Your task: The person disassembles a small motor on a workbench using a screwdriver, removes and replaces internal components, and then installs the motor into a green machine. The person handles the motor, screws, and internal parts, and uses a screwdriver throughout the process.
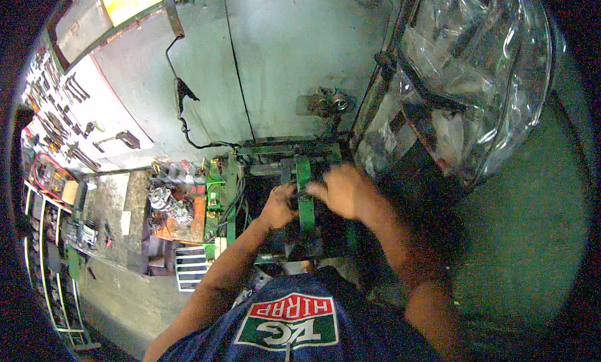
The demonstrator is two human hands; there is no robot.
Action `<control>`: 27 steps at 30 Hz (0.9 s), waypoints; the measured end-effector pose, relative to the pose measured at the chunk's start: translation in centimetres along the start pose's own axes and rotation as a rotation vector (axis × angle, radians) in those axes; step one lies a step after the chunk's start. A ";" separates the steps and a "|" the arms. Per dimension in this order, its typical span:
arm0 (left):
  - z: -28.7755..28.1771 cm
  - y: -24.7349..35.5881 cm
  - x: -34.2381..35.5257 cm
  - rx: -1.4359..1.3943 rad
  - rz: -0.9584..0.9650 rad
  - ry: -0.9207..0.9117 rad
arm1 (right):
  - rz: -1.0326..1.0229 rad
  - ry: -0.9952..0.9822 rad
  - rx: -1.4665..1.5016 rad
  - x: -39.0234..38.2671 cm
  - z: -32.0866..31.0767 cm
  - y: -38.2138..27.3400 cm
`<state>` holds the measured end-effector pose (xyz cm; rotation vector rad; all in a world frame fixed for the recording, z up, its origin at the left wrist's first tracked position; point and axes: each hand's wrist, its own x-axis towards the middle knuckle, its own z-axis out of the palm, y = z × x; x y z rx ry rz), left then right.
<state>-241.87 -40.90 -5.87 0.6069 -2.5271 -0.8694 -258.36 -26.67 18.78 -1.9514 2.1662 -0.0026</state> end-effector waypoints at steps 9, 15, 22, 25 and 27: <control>1.2 -1.7 0.5 -0.077 0.132 -0.041 | -0.381 0.512 -0.067 -0.1 -2.4 -5.8; 1.3 -0.7 0.9 -0.177 0.019 0.076 | -0.098 -0.479 0.061 -3.0 -1.4 -5.9; 2.1 -2.4 0.6 -0.014 0.031 -0.020 | -0.152 -0.027 -0.205 0.6 -3.3 -6.8; 2.3 -1.7 0.6 -0.027 -0.027 0.013 | -0.183 -0.431 0.091 -1.3 -2.1 -6.4; 2.0 -1.3 0.9 -0.004 -0.034 -0.006 | -0.441 -0.892 -0.020 -1.7 -0.6 -7.1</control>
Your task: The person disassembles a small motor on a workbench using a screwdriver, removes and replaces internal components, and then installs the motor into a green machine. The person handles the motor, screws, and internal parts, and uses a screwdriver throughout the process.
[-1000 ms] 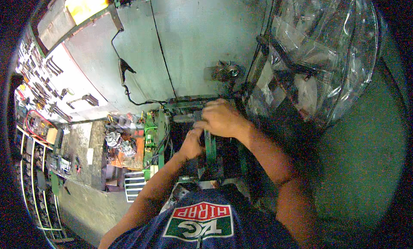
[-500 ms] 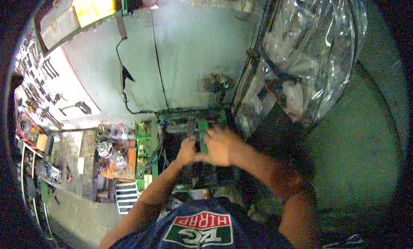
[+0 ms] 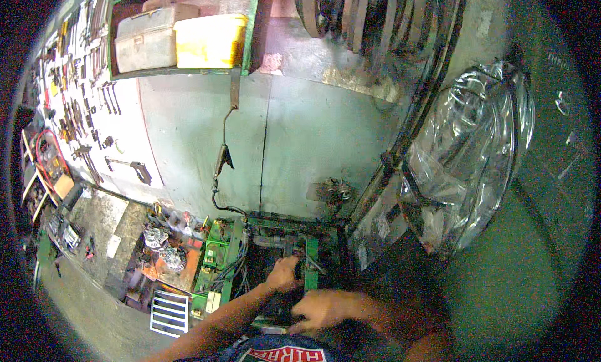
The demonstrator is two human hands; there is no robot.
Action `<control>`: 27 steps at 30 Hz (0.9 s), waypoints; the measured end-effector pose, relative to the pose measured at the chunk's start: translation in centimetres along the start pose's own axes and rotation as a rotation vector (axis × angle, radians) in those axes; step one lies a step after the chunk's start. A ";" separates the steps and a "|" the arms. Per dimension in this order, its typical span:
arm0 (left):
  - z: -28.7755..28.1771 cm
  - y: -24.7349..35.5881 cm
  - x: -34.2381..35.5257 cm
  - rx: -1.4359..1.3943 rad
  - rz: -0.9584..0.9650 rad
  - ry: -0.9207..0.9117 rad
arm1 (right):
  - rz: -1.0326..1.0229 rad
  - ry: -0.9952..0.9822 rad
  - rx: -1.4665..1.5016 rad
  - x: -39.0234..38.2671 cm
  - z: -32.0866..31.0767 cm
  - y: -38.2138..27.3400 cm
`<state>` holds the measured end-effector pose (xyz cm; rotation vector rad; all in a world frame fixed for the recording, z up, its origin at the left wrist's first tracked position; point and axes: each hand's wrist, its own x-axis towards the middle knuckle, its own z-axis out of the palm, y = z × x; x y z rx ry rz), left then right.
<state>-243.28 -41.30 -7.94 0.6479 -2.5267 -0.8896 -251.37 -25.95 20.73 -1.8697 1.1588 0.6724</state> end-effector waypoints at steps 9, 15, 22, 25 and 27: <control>-2.1 1.2 -1.0 -0.014 0.011 -0.047 | 0.125 0.256 0.140 -1.8 -0.5 1.4; -1.8 1.1 -0.9 -0.018 0.030 -0.041 | 0.194 1.019 -0.311 -0.6 -0.3 1.5; -1.1 0.5 -0.5 0.082 0.015 -0.100 | -0.086 0.362 0.064 -0.4 1.1 0.9; -1.3 0.5 -1.0 0.239 0.124 -0.091 | -0.061 1.073 -0.355 0.3 0.0 1.9; -1.3 0.5 -1.0 -0.014 0.053 -0.060 | 0.448 0.810 -0.241 0.1 -0.4 2.7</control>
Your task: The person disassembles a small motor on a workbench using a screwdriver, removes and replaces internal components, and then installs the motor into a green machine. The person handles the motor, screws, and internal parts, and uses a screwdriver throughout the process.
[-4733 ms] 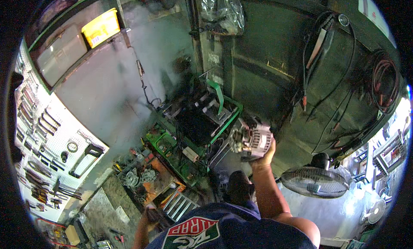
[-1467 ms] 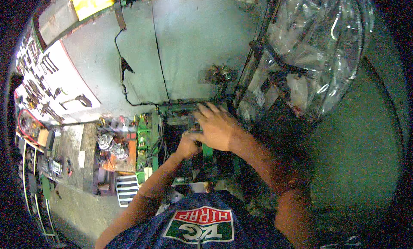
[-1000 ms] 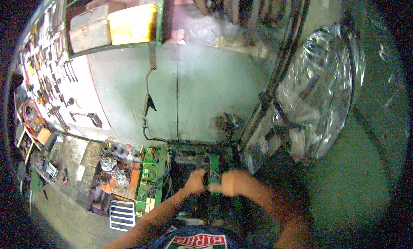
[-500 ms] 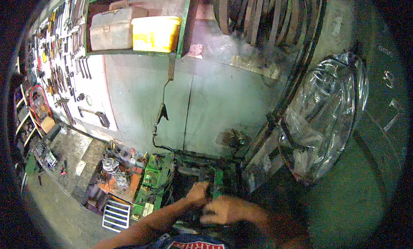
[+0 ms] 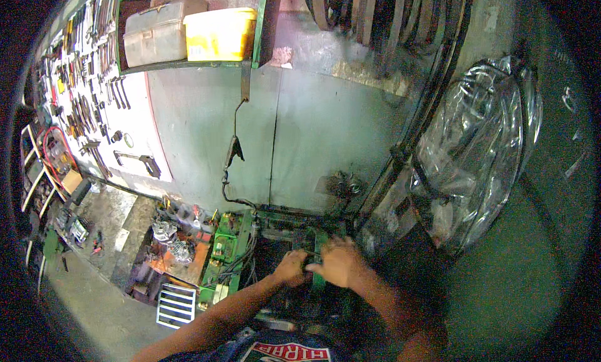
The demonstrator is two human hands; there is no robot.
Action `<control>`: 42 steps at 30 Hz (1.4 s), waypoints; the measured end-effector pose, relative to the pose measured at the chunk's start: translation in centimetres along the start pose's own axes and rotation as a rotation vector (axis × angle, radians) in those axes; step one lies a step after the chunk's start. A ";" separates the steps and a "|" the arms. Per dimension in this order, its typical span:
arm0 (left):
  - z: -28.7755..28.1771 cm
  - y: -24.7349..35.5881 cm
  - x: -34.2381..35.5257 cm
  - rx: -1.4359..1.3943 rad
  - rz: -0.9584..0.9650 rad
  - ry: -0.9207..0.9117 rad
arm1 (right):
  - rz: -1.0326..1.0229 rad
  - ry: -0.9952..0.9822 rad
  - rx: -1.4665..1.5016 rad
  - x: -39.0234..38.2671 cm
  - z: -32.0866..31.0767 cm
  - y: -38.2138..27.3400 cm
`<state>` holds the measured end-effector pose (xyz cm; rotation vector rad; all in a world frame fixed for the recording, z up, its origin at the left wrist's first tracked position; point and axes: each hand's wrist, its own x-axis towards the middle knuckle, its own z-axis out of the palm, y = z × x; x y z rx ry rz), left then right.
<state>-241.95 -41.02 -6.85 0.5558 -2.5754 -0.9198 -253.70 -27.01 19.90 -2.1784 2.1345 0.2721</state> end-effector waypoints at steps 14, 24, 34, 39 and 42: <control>0.2 -0.2 0.5 0.026 0.012 0.053 | -0.213 -0.628 0.372 -0.7 -2.7 0.5; -0.8 0.7 0.1 0.065 -0.075 -0.069 | -0.057 -0.611 0.016 0.2 -1.8 2.1; 0.4 -0.5 0.4 0.056 -0.043 -0.036 | -0.609 0.157 -0.385 2.8 1.2 6.8; 0.0 0.6 -0.4 0.120 0.005 0.059 | -0.483 -0.195 -0.340 4.5 1.7 6.5; -0.5 1.0 -0.4 0.076 -0.033 0.075 | -0.117 -0.159 -0.168 3.5 4.2 4.2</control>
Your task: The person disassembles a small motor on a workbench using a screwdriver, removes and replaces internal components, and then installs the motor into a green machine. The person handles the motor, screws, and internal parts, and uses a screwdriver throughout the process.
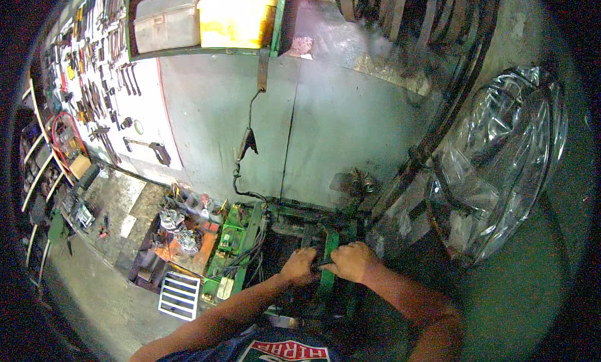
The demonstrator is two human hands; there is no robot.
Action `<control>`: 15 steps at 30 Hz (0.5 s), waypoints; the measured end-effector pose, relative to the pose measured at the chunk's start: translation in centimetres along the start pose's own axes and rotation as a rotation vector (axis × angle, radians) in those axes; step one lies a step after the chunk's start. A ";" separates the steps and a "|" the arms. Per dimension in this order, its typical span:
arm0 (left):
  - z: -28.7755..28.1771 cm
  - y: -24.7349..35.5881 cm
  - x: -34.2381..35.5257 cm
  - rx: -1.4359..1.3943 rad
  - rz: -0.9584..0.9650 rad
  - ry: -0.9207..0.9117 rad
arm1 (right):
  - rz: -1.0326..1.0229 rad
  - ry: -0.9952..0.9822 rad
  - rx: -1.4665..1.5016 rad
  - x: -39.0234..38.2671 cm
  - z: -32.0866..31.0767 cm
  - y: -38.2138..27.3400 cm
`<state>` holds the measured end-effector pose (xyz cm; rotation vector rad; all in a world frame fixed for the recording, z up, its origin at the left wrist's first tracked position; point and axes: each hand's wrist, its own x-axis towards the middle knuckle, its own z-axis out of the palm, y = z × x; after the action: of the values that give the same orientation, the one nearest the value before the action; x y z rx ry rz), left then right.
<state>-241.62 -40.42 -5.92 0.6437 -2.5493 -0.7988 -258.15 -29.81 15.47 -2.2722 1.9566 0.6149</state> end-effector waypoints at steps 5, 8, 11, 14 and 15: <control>0.1 -0.7 0.5 -0.014 0.086 0.048 | -0.053 0.411 0.146 -0.7 2.6 -1.1; 0.5 -0.6 0.3 0.022 0.054 0.044 | 0.058 0.427 0.226 -0.5 2.4 -2.4; 0.5 -0.6 0.2 0.051 0.039 -0.030 | 0.351 0.439 0.412 0.0 1.9 -4.9; 0.4 -0.5 0.5 0.061 -0.054 -0.095 | 0.467 0.365 0.599 0.0 1.3 -5.2; 0.2 -0.4 0.5 0.024 -0.042 -0.100 | 0.421 0.311 0.658 0.2 1.0 -4.4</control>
<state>-241.99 -40.90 -6.25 0.6829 -2.6469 -0.8349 -254.15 -28.86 13.64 -1.6323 2.3305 -0.3600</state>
